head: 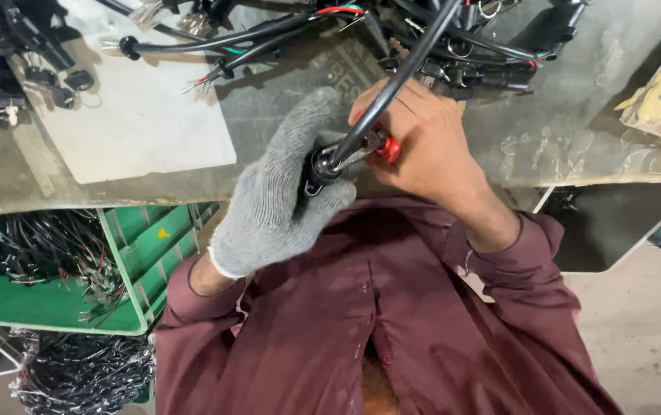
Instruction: The person repeatedly picks up black wires with exposed ends, inserts them into small black connectors, and crimps the connectors using red-handled pliers. The person then places the finished assemblies on the table and repeats the process with additional wires.
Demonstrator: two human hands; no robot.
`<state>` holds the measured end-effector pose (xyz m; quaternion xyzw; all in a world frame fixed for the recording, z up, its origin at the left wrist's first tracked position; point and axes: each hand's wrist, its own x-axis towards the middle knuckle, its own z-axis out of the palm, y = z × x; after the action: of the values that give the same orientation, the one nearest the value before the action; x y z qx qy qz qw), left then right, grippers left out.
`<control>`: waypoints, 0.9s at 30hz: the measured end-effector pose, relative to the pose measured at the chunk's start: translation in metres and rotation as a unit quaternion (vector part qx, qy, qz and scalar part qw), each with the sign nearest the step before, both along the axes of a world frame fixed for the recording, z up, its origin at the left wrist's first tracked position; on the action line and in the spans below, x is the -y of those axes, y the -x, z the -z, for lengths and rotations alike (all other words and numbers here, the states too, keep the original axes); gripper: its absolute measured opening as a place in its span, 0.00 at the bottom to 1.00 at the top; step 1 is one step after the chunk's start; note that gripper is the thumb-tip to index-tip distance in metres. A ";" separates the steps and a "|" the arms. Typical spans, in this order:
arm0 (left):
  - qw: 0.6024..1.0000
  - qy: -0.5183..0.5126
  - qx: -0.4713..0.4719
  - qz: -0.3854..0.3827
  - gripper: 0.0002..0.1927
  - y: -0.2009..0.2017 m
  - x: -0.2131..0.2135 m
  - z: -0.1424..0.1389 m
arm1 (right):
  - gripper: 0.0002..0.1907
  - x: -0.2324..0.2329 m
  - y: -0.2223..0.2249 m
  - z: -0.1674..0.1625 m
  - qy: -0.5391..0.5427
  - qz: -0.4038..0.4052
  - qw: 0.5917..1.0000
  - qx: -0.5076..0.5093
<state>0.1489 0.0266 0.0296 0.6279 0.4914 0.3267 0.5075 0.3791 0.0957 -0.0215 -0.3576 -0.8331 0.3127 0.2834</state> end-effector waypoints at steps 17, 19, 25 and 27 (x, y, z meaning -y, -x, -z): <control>0.924 -0.200 -0.317 -0.078 0.29 -0.023 0.016 0.032 | 0.22 0.026 0.004 0.010 -0.004 0.123 0.984 0.128; 0.905 -0.217 -0.361 -0.067 0.29 -0.021 0.016 0.034 | 0.22 0.029 0.008 0.011 -0.001 0.139 0.982 0.128; 0.885 -0.255 -0.387 -0.050 0.30 -0.013 0.009 0.024 | 0.23 0.043 0.021 0.001 0.048 0.124 0.990 0.044; 0.915 -0.218 -0.336 -0.051 0.31 -0.013 0.006 0.013 | 0.23 0.044 0.024 0.002 0.056 0.134 0.988 0.049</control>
<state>0.1619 0.0207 0.0167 0.7695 0.5813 0.2209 0.1456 0.3547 0.0522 -0.0233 -0.4964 -0.7714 0.3004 0.2613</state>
